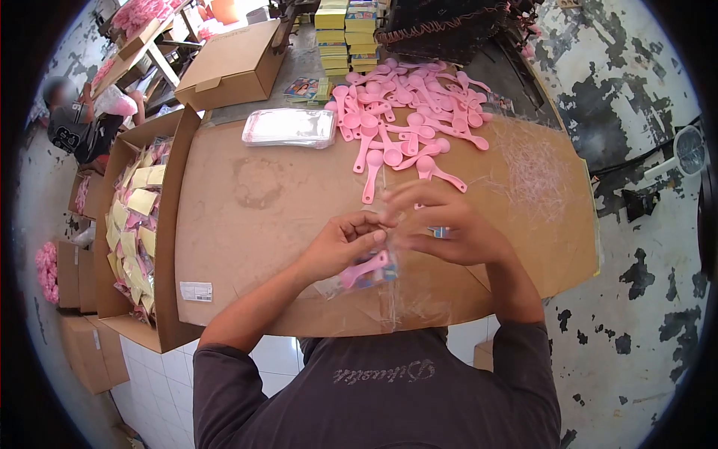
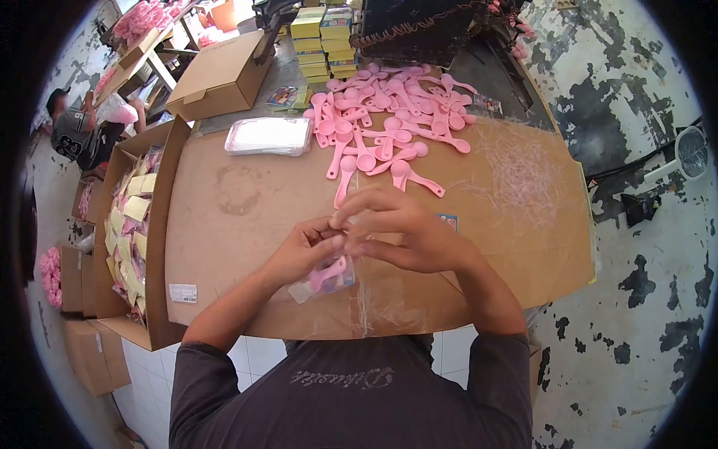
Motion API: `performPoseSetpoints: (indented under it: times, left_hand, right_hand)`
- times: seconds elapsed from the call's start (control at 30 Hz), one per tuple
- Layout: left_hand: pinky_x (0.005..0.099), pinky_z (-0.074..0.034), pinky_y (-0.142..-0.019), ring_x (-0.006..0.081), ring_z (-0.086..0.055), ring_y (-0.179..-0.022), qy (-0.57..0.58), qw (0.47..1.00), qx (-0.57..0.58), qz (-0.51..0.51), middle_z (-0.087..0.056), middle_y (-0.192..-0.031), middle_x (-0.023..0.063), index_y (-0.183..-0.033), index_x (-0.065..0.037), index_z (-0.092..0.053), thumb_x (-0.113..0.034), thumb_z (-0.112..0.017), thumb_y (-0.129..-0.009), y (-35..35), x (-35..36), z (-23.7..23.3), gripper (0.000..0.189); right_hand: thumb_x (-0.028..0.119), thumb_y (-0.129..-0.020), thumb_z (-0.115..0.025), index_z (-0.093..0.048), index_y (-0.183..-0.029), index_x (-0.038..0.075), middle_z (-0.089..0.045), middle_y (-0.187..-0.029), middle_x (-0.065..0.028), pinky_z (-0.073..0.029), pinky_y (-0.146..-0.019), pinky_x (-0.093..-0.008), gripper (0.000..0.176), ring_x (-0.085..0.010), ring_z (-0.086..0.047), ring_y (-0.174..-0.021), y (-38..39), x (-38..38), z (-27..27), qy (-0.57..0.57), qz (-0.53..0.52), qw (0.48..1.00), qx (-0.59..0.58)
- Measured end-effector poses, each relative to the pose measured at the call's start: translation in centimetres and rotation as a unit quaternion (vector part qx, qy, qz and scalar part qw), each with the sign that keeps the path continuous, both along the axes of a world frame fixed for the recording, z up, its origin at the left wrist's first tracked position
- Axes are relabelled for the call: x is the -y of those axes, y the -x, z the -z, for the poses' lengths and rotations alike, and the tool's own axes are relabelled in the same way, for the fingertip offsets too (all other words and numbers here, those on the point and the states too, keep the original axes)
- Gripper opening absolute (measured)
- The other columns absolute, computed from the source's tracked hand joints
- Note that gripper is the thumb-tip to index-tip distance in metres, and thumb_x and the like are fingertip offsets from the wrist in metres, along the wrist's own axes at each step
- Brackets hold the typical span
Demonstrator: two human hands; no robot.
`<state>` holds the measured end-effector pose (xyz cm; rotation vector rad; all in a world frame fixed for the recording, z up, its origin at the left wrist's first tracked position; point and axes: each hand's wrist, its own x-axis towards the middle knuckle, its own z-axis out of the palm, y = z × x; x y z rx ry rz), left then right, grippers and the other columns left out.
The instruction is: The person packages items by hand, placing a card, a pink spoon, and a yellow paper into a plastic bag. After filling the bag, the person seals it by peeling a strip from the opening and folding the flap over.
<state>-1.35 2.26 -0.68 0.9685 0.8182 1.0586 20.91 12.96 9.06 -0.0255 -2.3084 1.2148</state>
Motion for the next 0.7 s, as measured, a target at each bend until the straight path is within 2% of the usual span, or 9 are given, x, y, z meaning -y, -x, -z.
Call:
performPoseSetpoints:
  times: [0.03,0.13,0.17,0.27,0.33,0.47,0.57,0.67,0.7]
  left_hand:
    - [0.0301,-0.052,-0.098,0.0125,-0.067,-0.112,0.015,1.000,0.015,-0.001,-0.073,-0.123,0.0078,-0.135,0.000,-0.062,-0.018,-0.062,-0.107,0.1,-0.1,0.0,0.032]
    - [0.0353,-0.046,-0.110,0.0163,-0.060,-0.127,-0.076,0.994,-0.012,-0.073,-0.066,-0.138,0.0099,-0.140,-0.001,-0.058,-0.017,-0.060,-0.107,0.2,-0.5,-0.3,0.036]
    - [0.0377,-0.040,-0.116,0.0189,-0.054,-0.137,-0.089,0.993,-0.023,-0.068,-0.061,-0.145,0.0106,-0.142,-0.001,-0.056,-0.013,-0.059,-0.107,0.5,-0.6,-0.7,0.038]
    - [0.0391,-0.040,-0.117,0.0213,-0.053,-0.139,-0.126,0.985,-0.052,-0.103,-0.060,-0.146,0.0106,-0.143,-0.003,-0.056,-0.012,-0.063,-0.103,0.6,-0.5,-0.4,0.041]
    - [0.0402,-0.039,-0.118,0.0228,-0.053,-0.140,-0.185,0.966,-0.137,-0.117,-0.060,-0.147,0.0108,-0.144,-0.004,-0.054,-0.012,-0.068,-0.100,0.3,-0.4,-1.2,0.047]
    - [0.0422,-0.032,-0.123,0.0236,-0.049,-0.144,-0.279,0.902,-0.285,-0.167,-0.057,-0.149,0.0112,-0.150,-0.004,-0.049,-0.012,-0.072,-0.096,-0.6,-0.9,-3.9,0.059]
    - [0.0424,-0.039,-0.118,0.0268,-0.053,-0.141,-0.310,0.888,-0.303,-0.154,-0.061,-0.144,0.0139,-0.150,-0.007,-0.049,-0.019,-0.077,-0.094,-1.2,-1.4,-5.4,0.064]
    - [0.0391,-0.047,-0.111,0.0251,-0.062,-0.131,-0.264,0.918,-0.275,-0.114,-0.066,-0.138,0.0146,-0.149,-0.005,-0.049,-0.015,-0.073,-0.098,-2.0,-1.1,-6.0,0.057]
    - [0.0371,-0.050,-0.107,0.0234,-0.064,-0.126,-0.212,0.950,-0.210,-0.087,-0.067,-0.135,0.0141,-0.147,-0.004,-0.050,-0.013,-0.071,-0.100,-2.1,-1.1,-6.2,0.052]
  right_hand:
    - [0.000,-0.086,-0.078,-0.073,-0.098,0.003,-0.070,-0.114,-0.0104,-0.051,-0.098,-0.0394,0.013,-0.0294,-0.064,-0.121,-0.4,-0.2,-1.4,0.053,-0.036,0.998,-0.026]
    - [0.001,-0.084,-0.080,-0.073,-0.094,0.004,-0.071,-0.104,-0.0088,-0.052,-0.091,-0.0381,0.013,-0.0270,-0.068,-0.106,-1.3,-0.6,-4.3,-0.193,0.129,0.970,0.073]
    - [0.002,-0.084,-0.079,-0.072,-0.094,0.004,-0.071,-0.102,-0.0083,-0.051,-0.088,-0.0381,0.012,-0.0271,-0.067,-0.102,-1.7,-0.3,-4.8,-0.186,0.149,0.969,0.070]
    - [0.003,-0.086,-0.077,-0.071,-0.095,0.004,-0.071,-0.096,-0.0071,-0.051,-0.080,-0.0363,0.011,-0.0259,-0.067,-0.091,-2.2,0.0,-5.5,-0.189,0.212,0.956,0.071]
    - [0.002,-0.087,-0.076,-0.071,-0.096,0.003,-0.070,-0.092,-0.0069,-0.051,-0.075,-0.0327,0.011,-0.0233,-0.068,-0.086,-2.2,-0.6,-4.8,-0.212,0.268,0.936,0.085]
    - [0.002,-0.089,-0.076,-0.073,-0.099,0.001,-0.071,-0.091,-0.0057,-0.050,-0.064,-0.0285,0.010,-0.0156,-0.066,-0.076,-1.4,-0.1,-4.0,-0.108,0.318,0.941,0.028]
    - [0.002,-0.091,-0.076,-0.073,-0.101,0.000,-0.072,-0.090,-0.0052,-0.050,-0.061,-0.0271,0.011,-0.0125,-0.064,-0.072,-1.2,-0.1,-3.6,-0.078,0.303,0.949,0.038]
    - [0.002,-0.091,-0.076,-0.074,-0.102,0.000,-0.072,-0.089,-0.0059,-0.050,-0.062,-0.0274,0.011,-0.0126,-0.064,-0.072,-1.3,0.6,-3.1,-0.013,0.259,0.964,0.060]
    - [0.002,-0.092,-0.076,-0.074,-0.102,0.000,-0.072,-0.089,-0.0061,-0.050,-0.063,-0.0275,0.011,-0.0125,-0.064,-0.072,-1.4,0.7,-2.9,0.002,0.247,0.967,0.068]
